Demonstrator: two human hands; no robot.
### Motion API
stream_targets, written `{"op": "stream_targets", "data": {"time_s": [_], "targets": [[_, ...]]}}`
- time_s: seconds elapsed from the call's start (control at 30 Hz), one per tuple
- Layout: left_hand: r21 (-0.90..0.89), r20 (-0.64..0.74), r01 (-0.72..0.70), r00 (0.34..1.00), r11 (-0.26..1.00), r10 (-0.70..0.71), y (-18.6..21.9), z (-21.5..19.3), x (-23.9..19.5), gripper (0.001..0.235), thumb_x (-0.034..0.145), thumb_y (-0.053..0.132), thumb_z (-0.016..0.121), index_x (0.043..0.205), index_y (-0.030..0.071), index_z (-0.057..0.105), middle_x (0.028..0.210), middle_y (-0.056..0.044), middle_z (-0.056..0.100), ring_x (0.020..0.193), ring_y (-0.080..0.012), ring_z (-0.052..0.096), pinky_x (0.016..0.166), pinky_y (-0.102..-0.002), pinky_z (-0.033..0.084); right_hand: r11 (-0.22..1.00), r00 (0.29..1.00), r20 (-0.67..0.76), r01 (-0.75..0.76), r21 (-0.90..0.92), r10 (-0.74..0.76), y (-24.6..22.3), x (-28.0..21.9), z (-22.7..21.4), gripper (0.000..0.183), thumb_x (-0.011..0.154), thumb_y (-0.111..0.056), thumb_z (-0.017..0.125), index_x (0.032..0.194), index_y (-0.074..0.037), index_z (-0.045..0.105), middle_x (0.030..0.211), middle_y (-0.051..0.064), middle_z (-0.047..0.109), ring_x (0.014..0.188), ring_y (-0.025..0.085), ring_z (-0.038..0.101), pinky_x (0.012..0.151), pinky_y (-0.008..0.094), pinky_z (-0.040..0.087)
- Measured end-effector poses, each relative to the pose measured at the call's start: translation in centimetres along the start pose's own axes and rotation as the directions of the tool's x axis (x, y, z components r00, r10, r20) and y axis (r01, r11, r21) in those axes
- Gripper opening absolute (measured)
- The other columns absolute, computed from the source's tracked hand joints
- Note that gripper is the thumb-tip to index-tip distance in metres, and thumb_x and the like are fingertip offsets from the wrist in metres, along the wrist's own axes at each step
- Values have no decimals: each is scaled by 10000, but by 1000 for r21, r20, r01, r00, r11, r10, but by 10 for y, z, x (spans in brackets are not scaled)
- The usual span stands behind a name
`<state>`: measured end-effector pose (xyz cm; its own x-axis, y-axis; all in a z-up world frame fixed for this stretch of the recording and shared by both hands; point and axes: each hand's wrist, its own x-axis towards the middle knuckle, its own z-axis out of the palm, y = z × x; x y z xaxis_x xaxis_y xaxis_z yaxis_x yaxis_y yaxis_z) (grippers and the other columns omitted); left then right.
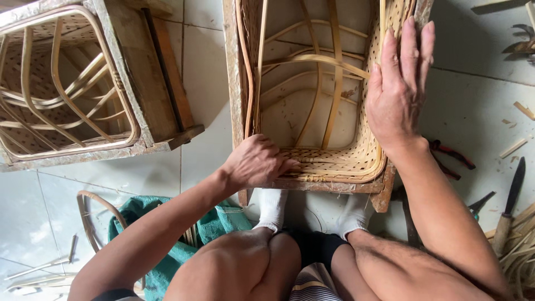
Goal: The person sits on the floor and assembles a rectangular bamboo basket using a wooden mold. They apply glue to the rim, insert and bend bamboo strips, trim excess with scissors, and secure the edges with a knife.
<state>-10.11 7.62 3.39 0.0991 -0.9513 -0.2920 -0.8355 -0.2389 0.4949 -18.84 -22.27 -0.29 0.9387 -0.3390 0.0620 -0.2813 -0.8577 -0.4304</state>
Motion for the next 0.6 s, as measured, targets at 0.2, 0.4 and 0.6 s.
{"op": "stream_targets", "data": {"time_s": [0.2,0.4,0.6], "targets": [[-54,-243,-107,966,993,91,3,-4,-3,490,1028,384,624,615,124,581,598,-27,552,628,-233,563,643,-387,457,1000,1000,-11,-13,-21,13,5,4,5,485,1133,-3,701,1559,88,490,1745,228,303,1617,437,176,1382,499,213],[-341,-267,27,956,940,-124,35,-17,41,302,942,353,672,940,56,727,894,-99,686,904,-288,665,810,-398,535,1000,1000,15,-20,20,20,-2,2,-2,518,1104,29,680,1568,102,461,1743,236,287,1630,438,176,1384,491,221],[-825,462,494,869,274,-177,77,28,110,358,786,296,807,1079,90,826,842,-76,804,755,-177,725,718,-335,593,999,1000,19,-3,-38,4,-6,4,-8,507,1116,53,614,1588,107,437,1705,225,300,1589,433,188,1399,492,218]]}}
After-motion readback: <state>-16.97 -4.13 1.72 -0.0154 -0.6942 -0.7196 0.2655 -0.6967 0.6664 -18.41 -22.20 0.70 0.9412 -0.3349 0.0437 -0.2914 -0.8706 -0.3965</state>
